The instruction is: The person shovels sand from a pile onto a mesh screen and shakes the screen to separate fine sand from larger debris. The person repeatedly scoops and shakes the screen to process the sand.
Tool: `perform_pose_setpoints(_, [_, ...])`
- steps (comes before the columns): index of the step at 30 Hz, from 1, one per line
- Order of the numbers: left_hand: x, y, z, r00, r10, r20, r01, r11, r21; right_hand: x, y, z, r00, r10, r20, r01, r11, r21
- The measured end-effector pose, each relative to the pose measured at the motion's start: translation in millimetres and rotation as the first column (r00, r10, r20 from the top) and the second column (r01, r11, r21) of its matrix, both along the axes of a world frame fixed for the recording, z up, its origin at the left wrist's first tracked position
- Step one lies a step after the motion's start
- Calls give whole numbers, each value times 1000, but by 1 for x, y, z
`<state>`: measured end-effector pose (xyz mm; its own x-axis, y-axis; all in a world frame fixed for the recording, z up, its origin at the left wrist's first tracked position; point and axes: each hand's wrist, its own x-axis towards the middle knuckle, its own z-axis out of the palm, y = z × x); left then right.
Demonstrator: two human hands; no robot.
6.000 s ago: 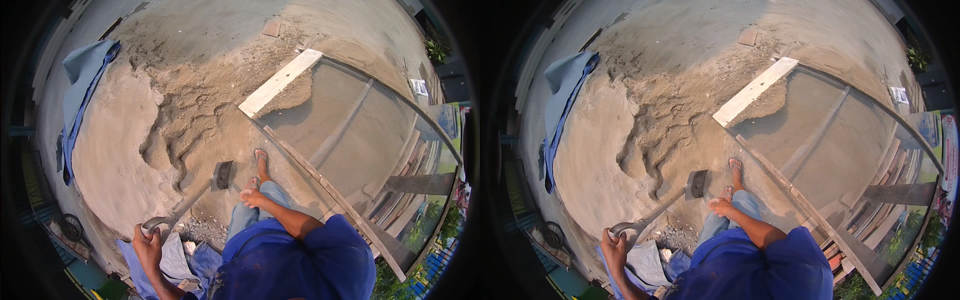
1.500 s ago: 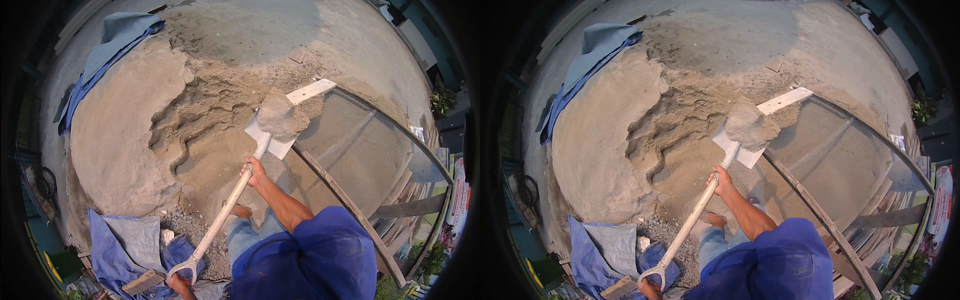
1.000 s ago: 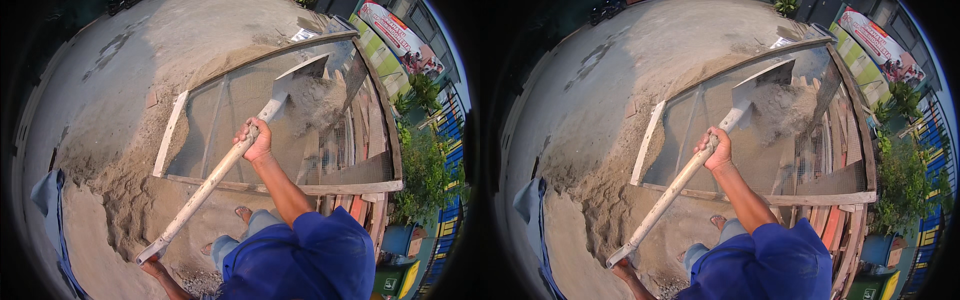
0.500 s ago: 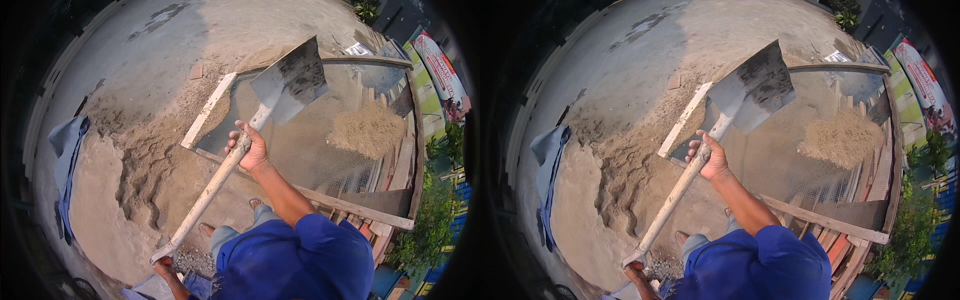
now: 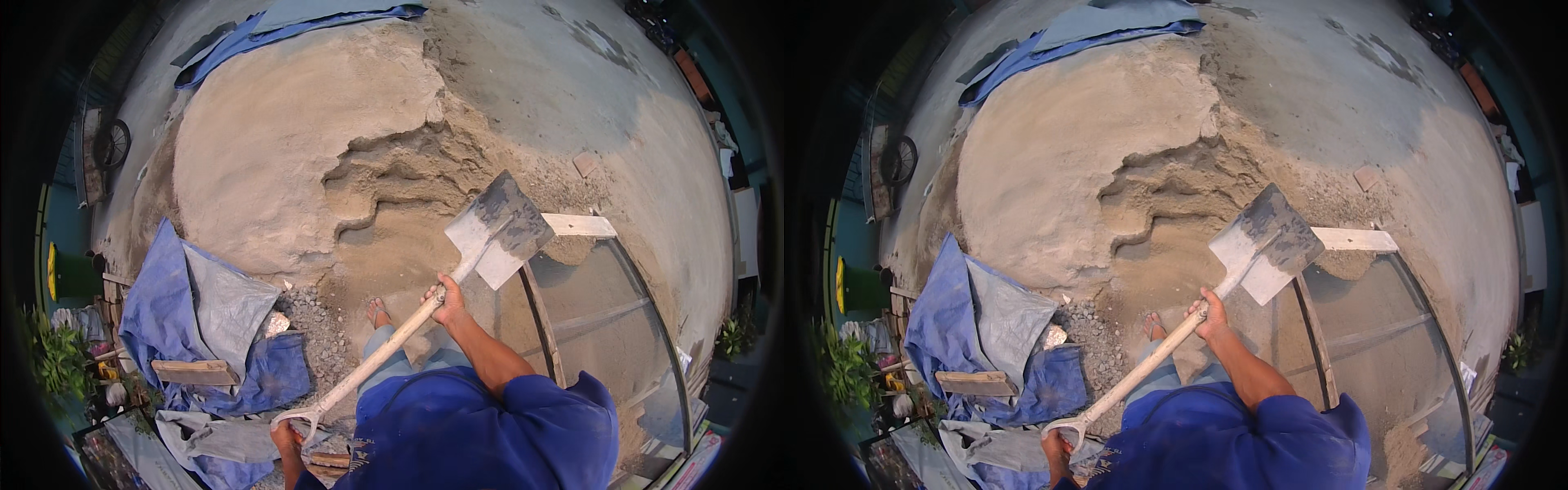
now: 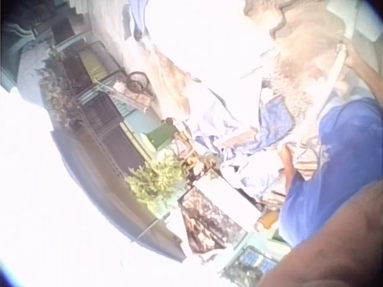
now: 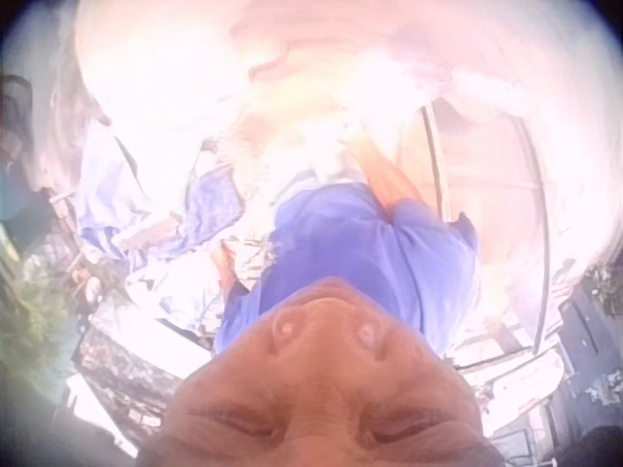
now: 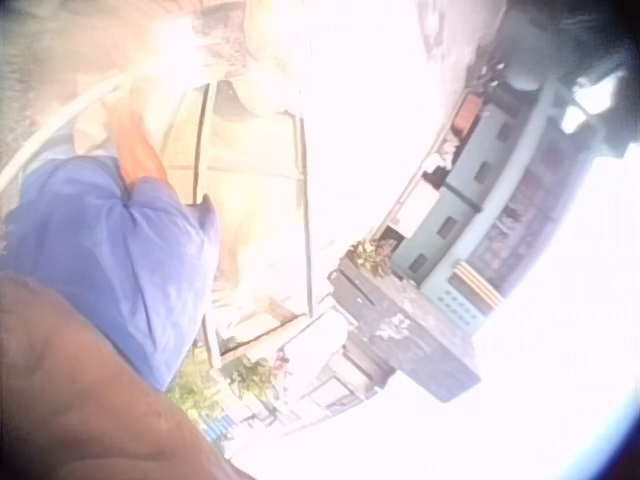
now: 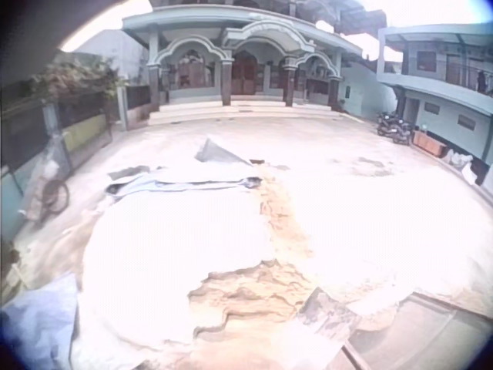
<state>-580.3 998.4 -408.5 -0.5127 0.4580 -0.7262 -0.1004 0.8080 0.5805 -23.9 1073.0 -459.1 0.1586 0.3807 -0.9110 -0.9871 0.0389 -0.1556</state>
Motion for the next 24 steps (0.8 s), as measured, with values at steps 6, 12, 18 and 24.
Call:
perform_pose_setpoints(6, [-29, -30, 18, 955, 215, -204, -250, 953, -168, -71, 107, -83, 935, 282, -215, -285, 958, 15])
perform_pose_setpoints(12, [66, -4, 38, 872, 338, -353, -445, 849, -286, -97, 159, -130, 839, 435, -328, -445, 894, 50])
perform_pose_setpoints(18, [237, 114, -5, 867, 396, -302, -470, 851, -234, 42, 290, -204, 796, 464, -387, -539, 835, -107])
perform_pose_setpoints(24, [411, 293, -49, 925, 332, -184, -342, 939, -26, 269, 500, -263, 886, 457, -74, -459, 888, -19])
